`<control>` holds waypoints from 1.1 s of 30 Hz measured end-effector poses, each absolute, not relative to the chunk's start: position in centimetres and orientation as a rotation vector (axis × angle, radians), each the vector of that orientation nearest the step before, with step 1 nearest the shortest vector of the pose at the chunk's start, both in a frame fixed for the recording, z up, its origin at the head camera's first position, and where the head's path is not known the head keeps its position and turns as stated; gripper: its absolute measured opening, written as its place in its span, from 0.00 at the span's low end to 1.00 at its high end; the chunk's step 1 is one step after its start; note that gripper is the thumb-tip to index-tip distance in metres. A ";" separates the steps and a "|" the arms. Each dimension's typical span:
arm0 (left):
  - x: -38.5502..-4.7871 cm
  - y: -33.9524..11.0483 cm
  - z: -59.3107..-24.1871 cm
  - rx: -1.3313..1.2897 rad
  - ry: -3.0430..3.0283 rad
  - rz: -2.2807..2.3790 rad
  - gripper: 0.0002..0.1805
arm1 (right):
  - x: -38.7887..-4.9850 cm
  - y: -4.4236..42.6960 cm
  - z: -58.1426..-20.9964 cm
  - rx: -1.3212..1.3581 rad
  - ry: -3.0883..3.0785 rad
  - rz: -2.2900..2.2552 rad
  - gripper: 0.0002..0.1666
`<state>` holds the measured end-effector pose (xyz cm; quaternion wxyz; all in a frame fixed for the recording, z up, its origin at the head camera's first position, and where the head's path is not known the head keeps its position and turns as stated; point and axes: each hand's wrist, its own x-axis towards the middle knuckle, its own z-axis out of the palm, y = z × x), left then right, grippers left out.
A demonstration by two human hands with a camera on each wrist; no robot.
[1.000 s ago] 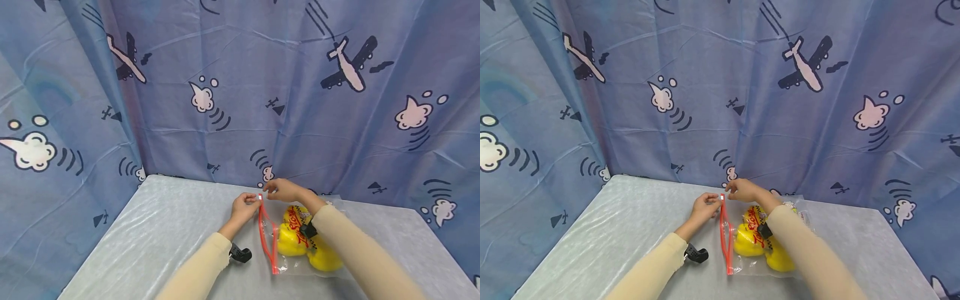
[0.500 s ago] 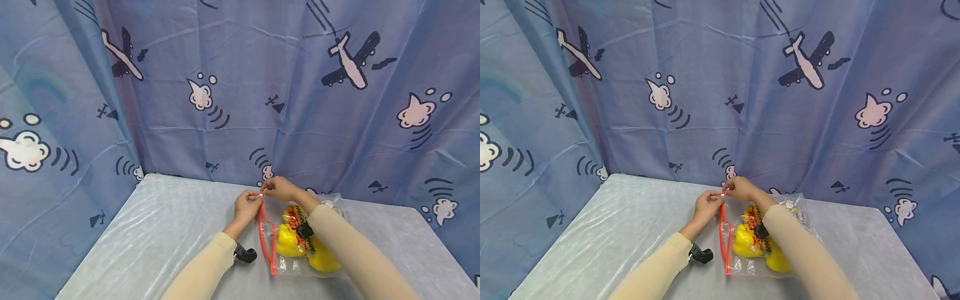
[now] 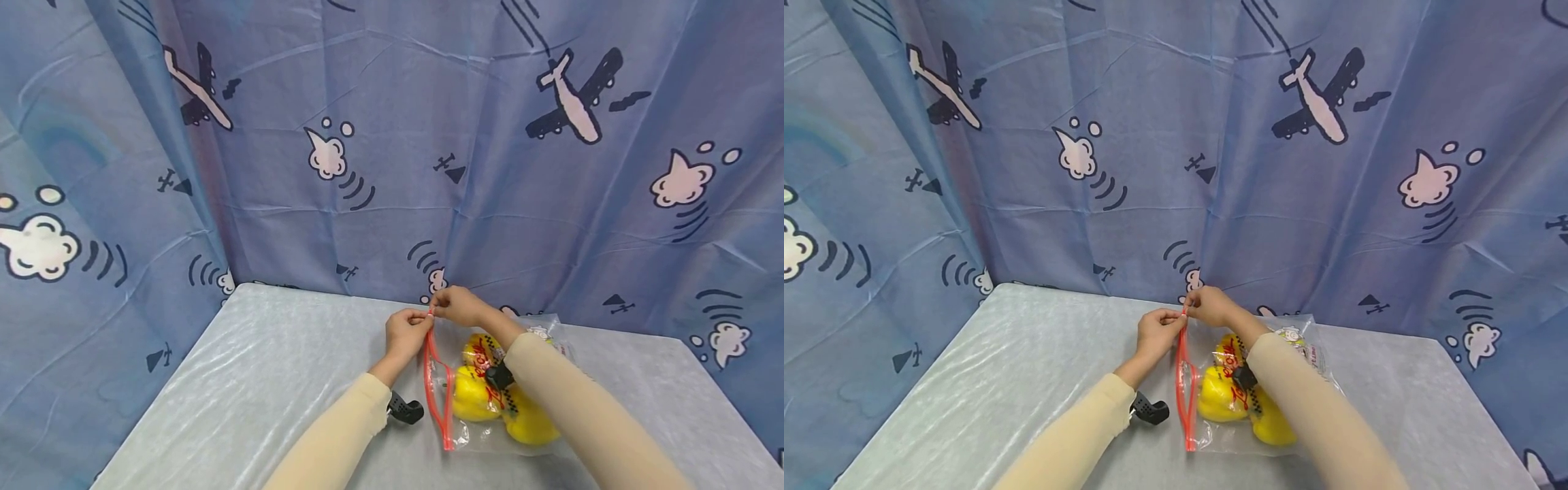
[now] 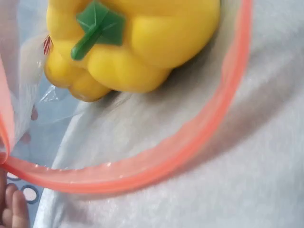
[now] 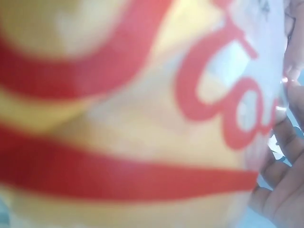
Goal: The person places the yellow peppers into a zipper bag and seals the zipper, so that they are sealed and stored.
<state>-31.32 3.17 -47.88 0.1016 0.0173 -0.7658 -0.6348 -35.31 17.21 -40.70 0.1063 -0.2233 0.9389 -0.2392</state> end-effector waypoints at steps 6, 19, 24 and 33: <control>-31.2 3.6 -47.8 0.082 -2.259 -1.849 0.04 | -35.1 17.2 -40.6 -0.664 2.780 -0.679 0.05; -30.8 4.0 -47.8 0.098 -2.239 -1.847 0.05 | -35.0 17.3 -40.4 -0.794 2.839 -0.653 0.07; -30.4 4.1 -47.5 0.091 -2.309 -1.769 0.04 | -35.0 17.4 -40.0 -0.786 2.872 -0.603 0.09; -29.6 4.3 -47.0 0.049 -2.408 -1.718 0.04 | -35.3 18.1 -39.0 -0.736 2.907 -0.621 0.09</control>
